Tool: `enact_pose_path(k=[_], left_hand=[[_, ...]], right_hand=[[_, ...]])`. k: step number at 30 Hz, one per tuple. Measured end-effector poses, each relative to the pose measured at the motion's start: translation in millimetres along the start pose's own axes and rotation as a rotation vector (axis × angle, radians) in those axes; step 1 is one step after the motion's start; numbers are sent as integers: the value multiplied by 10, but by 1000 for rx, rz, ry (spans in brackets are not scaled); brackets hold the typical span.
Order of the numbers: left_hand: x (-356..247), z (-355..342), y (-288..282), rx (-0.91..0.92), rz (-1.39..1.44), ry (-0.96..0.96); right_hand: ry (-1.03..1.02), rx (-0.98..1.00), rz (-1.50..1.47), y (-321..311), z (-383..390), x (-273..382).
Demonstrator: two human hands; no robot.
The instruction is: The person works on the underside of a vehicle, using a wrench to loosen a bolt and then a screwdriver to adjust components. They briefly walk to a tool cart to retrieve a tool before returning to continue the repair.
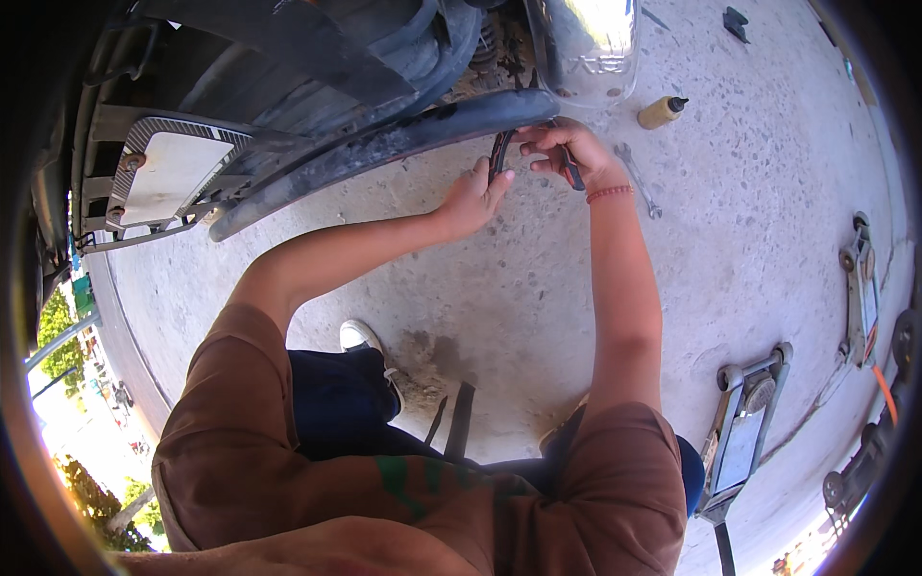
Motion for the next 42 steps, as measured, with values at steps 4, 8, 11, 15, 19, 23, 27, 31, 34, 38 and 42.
enact_pose_path(k=[4,8,11,15,19,23,27,31,34,38,42], left_hand=[[-143,-60,-3,25,-32,6],[-243,-50,5,4,107,81],[-192,-55,-8,33,74,32],[-95,-93,31,-17,-19,19],[-229,11,-76,155,-65,133],[-161,122,-57,274,-21,104],[-60,133,-33,289,-5,92],[-86,145,-67,283,-7,88],[-66,155,-71,318,-1,47],[-66,180,-73,310,-42,67],[-60,194,-57,283,-49,88]], right_hand=[[-12,29,-33,-49,-110,11],[-130,95,-203,5,-159,-85],[-212,104,-382,218,-110,-161],[-269,180,-628,261,-148,-246],[-257,111,-522,309,-117,-85],[-218,-66,-301,147,-181,-76],[-216,-200,-86,80,-230,-79],[-241,-480,498,133,-255,-38],[-635,-607,1173,272,-231,29],[-565,-1037,1698,432,-202,-60],[-519,-1084,1848,493,-164,-102]])
Point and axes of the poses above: each hand's wrist, its own z-axis away from the middle knuckle, its own y-axis out of the palm, x = y × z, the point moved 2 cm from there along -z, towards the middle knuckle, and after that the axes turned 7 degrees about z, right-handed, at the moved point
